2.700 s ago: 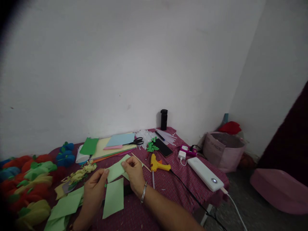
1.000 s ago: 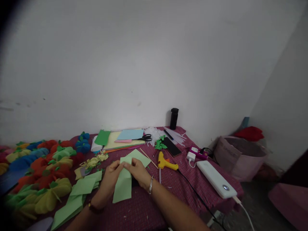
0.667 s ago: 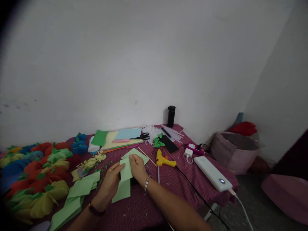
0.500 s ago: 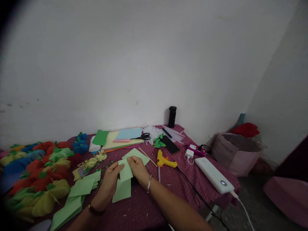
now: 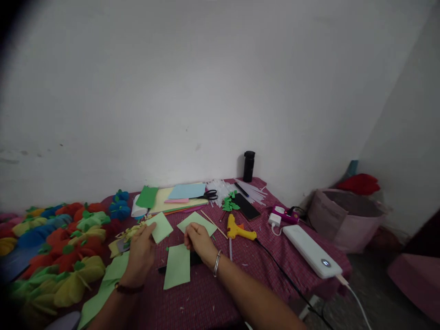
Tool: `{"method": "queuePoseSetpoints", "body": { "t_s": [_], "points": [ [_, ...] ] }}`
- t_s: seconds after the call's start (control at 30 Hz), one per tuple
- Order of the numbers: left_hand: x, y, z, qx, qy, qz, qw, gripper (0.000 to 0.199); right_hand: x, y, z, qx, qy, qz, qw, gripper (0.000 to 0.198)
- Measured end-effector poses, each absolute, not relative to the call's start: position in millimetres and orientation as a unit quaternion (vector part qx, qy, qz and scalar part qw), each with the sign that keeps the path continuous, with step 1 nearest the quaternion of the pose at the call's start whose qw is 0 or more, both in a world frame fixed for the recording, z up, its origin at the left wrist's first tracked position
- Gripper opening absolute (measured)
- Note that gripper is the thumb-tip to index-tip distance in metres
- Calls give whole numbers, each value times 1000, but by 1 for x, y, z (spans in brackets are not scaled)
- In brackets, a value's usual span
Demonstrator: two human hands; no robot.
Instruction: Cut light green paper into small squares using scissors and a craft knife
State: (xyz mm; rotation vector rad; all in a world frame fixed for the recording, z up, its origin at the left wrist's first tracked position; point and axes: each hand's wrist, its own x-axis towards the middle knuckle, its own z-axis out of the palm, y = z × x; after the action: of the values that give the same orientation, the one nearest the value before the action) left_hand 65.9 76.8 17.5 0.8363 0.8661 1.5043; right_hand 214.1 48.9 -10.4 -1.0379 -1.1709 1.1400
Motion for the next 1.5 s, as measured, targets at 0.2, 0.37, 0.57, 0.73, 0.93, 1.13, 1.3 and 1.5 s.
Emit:
{"method": "queuePoseSetpoints", "body": {
  "t_s": [0.2,0.37,0.57,0.73,0.93,1.13,1.3,1.5],
  "points": [
    [80,70,-3,455,355,526,625,25,216,51,-14,-423,-542,491,535,42],
    [85,67,-9,492,360,506,610,28,217,54,-15,-436,-510,487,559,40],
    [90,62,-8,587,361,410,597,42,220,56,-12,-421,-472,484,605,34],
    [90,63,-6,650,380,369,544,41,224,59,-12,-427,-460,464,625,35],
    [91,62,-10,678,388,324,533,42,242,67,-3,-427,-407,417,691,34],
    [92,63,-16,703,396,335,486,43,242,61,-3,-401,-460,543,576,39],
    [93,58,-13,714,388,319,488,40,243,61,-9,-478,-466,518,535,40],
    [83,56,7,686,355,278,571,39,259,72,-11,-489,-464,423,605,32]
  ]
}}
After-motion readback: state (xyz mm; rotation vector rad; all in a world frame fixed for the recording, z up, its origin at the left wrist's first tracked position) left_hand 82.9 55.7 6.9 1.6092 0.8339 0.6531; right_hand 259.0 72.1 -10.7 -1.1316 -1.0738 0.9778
